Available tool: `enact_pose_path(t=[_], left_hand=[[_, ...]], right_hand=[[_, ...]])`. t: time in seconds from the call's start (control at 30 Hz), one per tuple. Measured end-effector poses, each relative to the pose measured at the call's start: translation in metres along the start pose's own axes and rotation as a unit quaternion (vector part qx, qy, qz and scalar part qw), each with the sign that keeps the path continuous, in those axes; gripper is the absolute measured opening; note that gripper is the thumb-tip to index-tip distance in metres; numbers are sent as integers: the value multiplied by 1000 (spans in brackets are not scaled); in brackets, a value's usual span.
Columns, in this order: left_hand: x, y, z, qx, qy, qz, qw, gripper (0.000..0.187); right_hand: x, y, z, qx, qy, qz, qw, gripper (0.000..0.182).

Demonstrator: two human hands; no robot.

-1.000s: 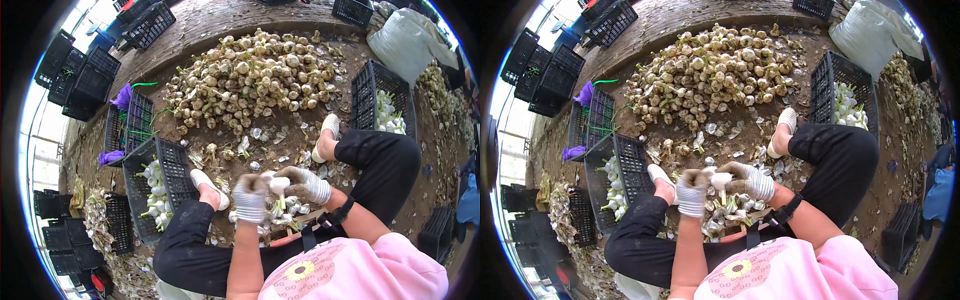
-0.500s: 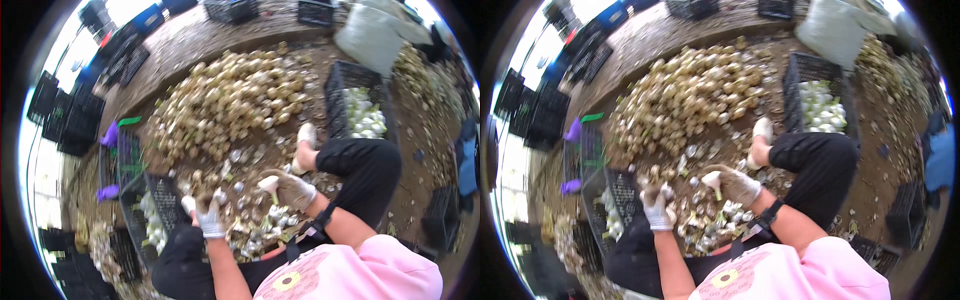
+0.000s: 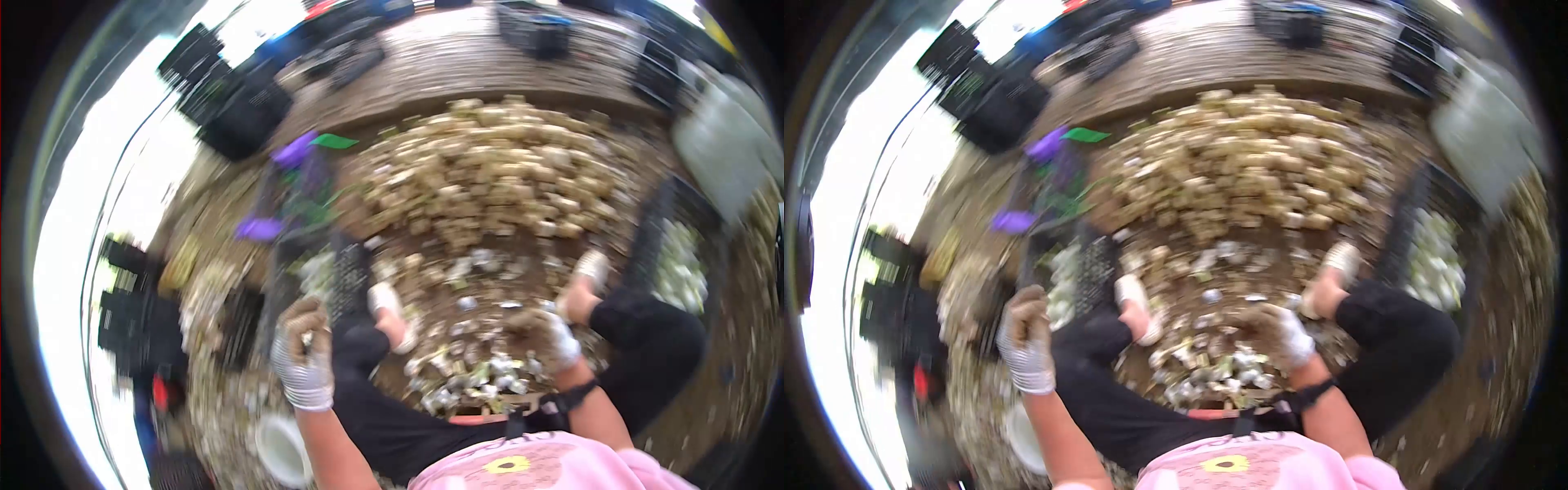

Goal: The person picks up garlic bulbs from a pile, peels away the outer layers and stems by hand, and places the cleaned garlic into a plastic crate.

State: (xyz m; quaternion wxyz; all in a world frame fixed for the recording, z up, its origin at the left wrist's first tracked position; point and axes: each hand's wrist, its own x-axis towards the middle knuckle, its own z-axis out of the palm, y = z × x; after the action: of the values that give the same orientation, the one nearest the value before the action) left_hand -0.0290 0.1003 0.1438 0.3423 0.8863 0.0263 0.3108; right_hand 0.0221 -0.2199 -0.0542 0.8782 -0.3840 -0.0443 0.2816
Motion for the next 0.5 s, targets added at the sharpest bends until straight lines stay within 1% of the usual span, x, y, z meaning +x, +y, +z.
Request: enact_pose_path(t=[0.03,0.07,0.1,0.13,0.2,0.23,0.27,0.3,0.33,0.37,0.43,0.47,0.5], left_hand=[[-7,-2,-38,-27,67,-34,997,8],[-17,-5,-68,-65,132,-58,987,17],[-29,-12,-95,-76,170,-83,979,29],[-48,-26,-118,-135,186,-86,970,26],[-96,-56,-134,-127,190,-208,951,31],[-114,-63,-134,-38,120,-309,943,28],[-130,-70,-132,44,40,-406,912,29],[-159,-93,-128,217,-58,-386,895,31],[-177,-114,-123,378,-160,-348,843,36],[-190,-131,-120,332,-139,-394,846,36],[-189,-151,-118,266,-105,-417,863,35],[-187,-161,-118,235,-88,-427,869,35],[-186,-174,-117,254,-111,-441,853,31]], right_hand=[[1,-8,20,-20,-9,49,999,37],[3,-10,31,-48,-8,89,995,39],[9,-1,27,-36,12,117,992,40],[13,10,17,-30,40,143,988,41],[22,39,-14,-101,94,210,968,41],[19,34,-1,-73,116,228,964,39],[21,42,-13,-60,95,226,968,36],[22,42,-10,-48,135,234,962,33],[21,41,-7,-35,178,239,954,30],[24,43,-5,-31,201,242,949,29],[29,48,-2,-17,246,244,938,26],[31,51,-1,-30,257,244,934,25],[33,54,2,-42,268,245,931,24]])
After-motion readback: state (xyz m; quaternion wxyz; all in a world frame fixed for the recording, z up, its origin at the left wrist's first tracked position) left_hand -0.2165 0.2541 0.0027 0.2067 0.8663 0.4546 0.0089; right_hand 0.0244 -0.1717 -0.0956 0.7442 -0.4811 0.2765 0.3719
